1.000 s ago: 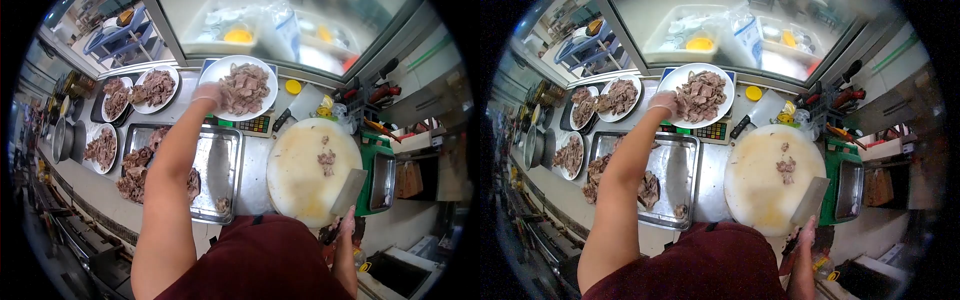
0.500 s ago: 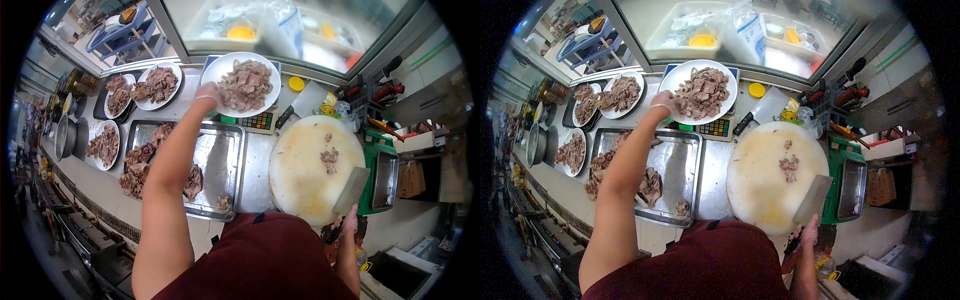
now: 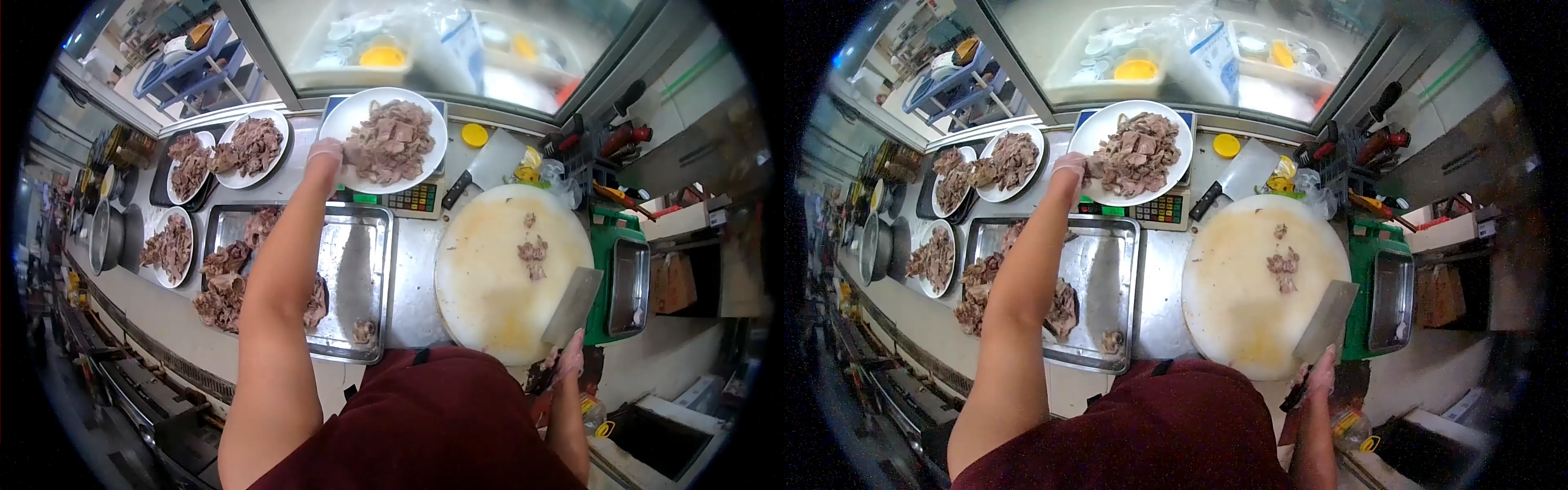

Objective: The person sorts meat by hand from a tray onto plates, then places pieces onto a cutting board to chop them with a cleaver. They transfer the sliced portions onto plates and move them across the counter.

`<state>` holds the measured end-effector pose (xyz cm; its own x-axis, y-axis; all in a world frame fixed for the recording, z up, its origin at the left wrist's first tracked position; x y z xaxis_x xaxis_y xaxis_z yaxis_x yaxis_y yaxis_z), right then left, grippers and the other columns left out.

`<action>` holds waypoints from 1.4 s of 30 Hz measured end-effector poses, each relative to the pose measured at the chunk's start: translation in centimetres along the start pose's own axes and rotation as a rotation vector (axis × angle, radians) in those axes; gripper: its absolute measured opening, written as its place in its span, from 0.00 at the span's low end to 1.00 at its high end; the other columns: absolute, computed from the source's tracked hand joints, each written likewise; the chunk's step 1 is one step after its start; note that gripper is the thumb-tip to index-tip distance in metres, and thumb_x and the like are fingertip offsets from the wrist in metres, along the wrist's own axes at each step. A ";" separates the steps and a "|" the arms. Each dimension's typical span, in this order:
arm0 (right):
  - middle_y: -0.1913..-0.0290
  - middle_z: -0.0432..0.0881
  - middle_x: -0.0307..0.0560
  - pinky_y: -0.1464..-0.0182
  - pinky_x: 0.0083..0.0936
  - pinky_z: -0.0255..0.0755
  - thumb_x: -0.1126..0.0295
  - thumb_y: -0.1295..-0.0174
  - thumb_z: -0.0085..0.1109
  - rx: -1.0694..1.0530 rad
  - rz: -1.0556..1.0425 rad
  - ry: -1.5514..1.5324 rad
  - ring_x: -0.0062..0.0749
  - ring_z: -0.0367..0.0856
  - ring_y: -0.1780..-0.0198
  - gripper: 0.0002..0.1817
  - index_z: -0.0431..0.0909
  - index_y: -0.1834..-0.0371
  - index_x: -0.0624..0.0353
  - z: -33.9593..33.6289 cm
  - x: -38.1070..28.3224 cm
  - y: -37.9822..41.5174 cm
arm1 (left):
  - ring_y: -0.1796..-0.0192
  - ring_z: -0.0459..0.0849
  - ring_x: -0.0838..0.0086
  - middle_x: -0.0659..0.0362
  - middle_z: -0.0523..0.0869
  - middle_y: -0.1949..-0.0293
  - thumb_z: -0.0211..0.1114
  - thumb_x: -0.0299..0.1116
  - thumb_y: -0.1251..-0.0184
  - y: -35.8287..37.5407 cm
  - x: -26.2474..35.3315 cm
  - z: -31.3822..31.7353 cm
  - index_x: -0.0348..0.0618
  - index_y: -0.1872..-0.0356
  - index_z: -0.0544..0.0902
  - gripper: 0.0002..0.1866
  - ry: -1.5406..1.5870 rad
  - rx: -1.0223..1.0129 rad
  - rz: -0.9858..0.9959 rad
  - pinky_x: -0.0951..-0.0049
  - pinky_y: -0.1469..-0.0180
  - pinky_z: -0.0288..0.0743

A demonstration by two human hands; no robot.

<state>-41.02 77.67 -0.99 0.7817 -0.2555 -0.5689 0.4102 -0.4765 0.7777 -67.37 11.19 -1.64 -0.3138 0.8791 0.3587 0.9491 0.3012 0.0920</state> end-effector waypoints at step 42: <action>0.88 0.61 0.39 0.83 0.35 0.61 0.27 0.35 0.35 -0.065 -0.043 0.000 0.33 0.60 0.88 0.38 0.69 0.77 0.54 -0.1 0.1 -1.3 | 0.56 0.85 0.52 0.47 0.84 0.57 0.67 0.36 0.43 12.0 7.0 -1.4 0.35 0.44 0.75 0.26 -0.031 0.933 -0.191 0.59 0.48 0.78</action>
<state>-41.42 78.37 -2.05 0.7625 -0.2363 -0.6023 0.4731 -0.4314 0.7681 -58.11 20.47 3.26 -0.4745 0.7898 0.3887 0.4815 0.6025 -0.6365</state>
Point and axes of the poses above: each hand's wrist, its own y-axis away from the middle knuckle, its own z-axis out of the palm, x = y × z, the point moved 6 cm from there along -y, towards the middle knuckle
